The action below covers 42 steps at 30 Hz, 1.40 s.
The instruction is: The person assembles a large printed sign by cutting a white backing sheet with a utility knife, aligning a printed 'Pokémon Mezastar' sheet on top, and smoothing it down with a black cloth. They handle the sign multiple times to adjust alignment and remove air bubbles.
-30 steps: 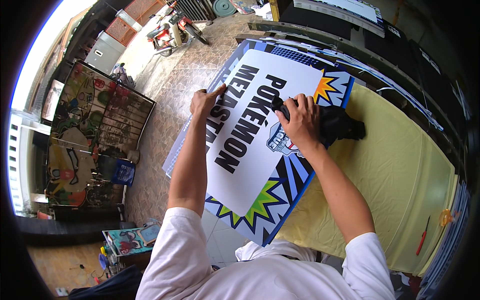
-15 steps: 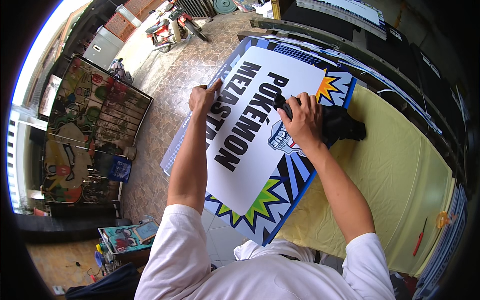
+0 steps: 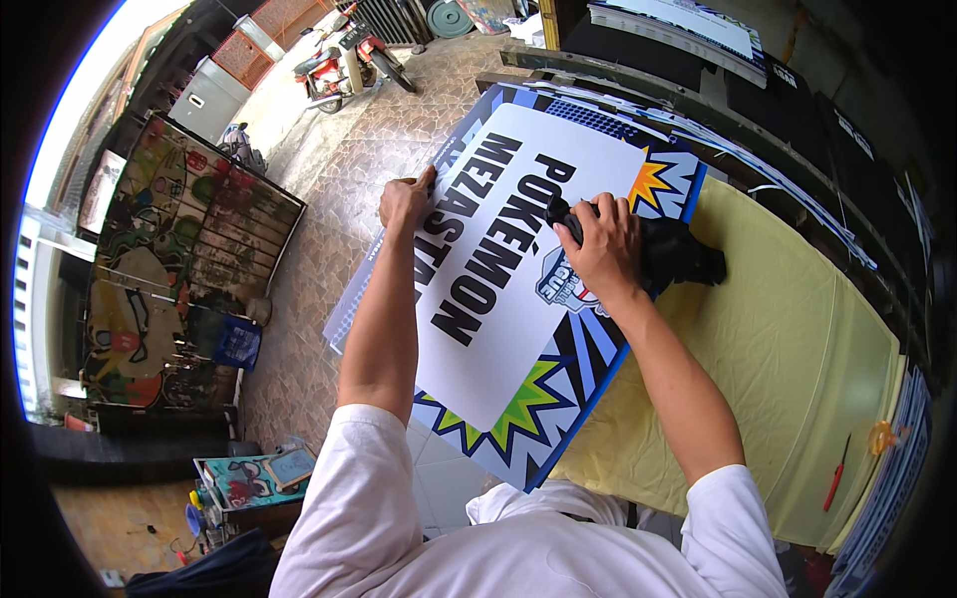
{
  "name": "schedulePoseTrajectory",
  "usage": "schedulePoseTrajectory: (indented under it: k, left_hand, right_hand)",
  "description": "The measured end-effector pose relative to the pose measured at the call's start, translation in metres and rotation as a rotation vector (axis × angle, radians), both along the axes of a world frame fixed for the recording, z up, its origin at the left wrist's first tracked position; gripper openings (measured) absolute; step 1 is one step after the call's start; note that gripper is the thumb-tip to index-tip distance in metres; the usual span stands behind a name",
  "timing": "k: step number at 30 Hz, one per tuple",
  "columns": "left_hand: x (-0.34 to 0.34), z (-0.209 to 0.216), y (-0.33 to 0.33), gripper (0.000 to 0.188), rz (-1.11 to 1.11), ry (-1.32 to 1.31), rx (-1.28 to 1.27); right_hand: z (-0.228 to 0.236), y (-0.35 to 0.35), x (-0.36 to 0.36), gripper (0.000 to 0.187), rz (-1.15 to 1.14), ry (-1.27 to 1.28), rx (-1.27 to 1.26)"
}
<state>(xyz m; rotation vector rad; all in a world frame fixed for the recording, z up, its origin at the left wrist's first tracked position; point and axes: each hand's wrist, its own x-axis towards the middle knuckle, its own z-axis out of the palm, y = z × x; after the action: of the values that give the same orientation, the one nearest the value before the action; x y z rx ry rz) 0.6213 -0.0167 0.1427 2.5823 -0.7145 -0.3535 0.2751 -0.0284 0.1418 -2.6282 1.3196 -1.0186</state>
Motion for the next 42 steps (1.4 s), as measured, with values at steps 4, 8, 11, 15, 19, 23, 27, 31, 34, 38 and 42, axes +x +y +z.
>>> schedulePoseTrajectory:
  k: [4, 8, 11, 15, 19, 23, 27, 31, 34, 38, 42]
  left_hand:
    - [0.010, -0.002, 0.005, 0.064, -0.011, -0.027, -0.009]
    - [0.003, -0.008, 0.009, 0.082, 0.023, -0.083, -0.038]
    - [-0.013, 0.012, 0.019, 0.086, -0.198, -0.049, 0.016]
    - [0.013, 0.012, 0.033, 0.078, -0.383, 0.251, -0.129]
    - [-0.003, 0.049, 0.029, 0.066, -0.323, 0.324, 0.052]
    - [0.016, 0.036, 0.022, 0.073, -0.252, 0.390, 0.036]
    - [0.033, 0.024, 0.016, 0.068, -0.147, 0.393, 0.041]
    - [0.025, 0.025, 0.013, 0.059, -0.160, 0.409, 0.022]
    - [0.023, 0.024, 0.011, 0.058, -0.138, 0.342, 0.009]
    - [0.046, -0.014, 0.014, 0.061, -0.069, 0.087, -0.035]
    - [0.005, 0.016, 0.015, 0.076, -0.237, 0.180, -0.054]
  right_hand:
    - [0.002, 0.003, 0.003, 0.030, 0.008, 0.004, -0.013]
    - [0.001, 0.003, 0.005, 0.030, 0.009, -0.008, -0.006]
    - [0.000, 0.001, 0.002, 0.030, 0.001, -0.003, 0.005]
    - [0.000, 0.002, 0.006, 0.030, 0.015, -0.023, -0.003]
    - [-0.002, 0.001, 0.003, 0.030, 0.006, -0.011, 0.004]
    - [0.000, 0.002, 0.004, 0.030, 0.001, -0.004, 0.005]
    - [0.001, 0.003, 0.005, 0.030, 0.012, -0.012, 0.004]
    - [-0.002, 0.001, 0.002, 0.030, 0.001, -0.007, 0.005]
    - [-0.001, 0.001, 0.002, 0.030, 0.002, -0.012, 0.023]
    - [0.003, 0.004, 0.007, 0.030, 0.023, -0.022, 0.024]
    - [-0.002, 0.000, 0.001, 0.030, -0.007, -0.008, 0.029]
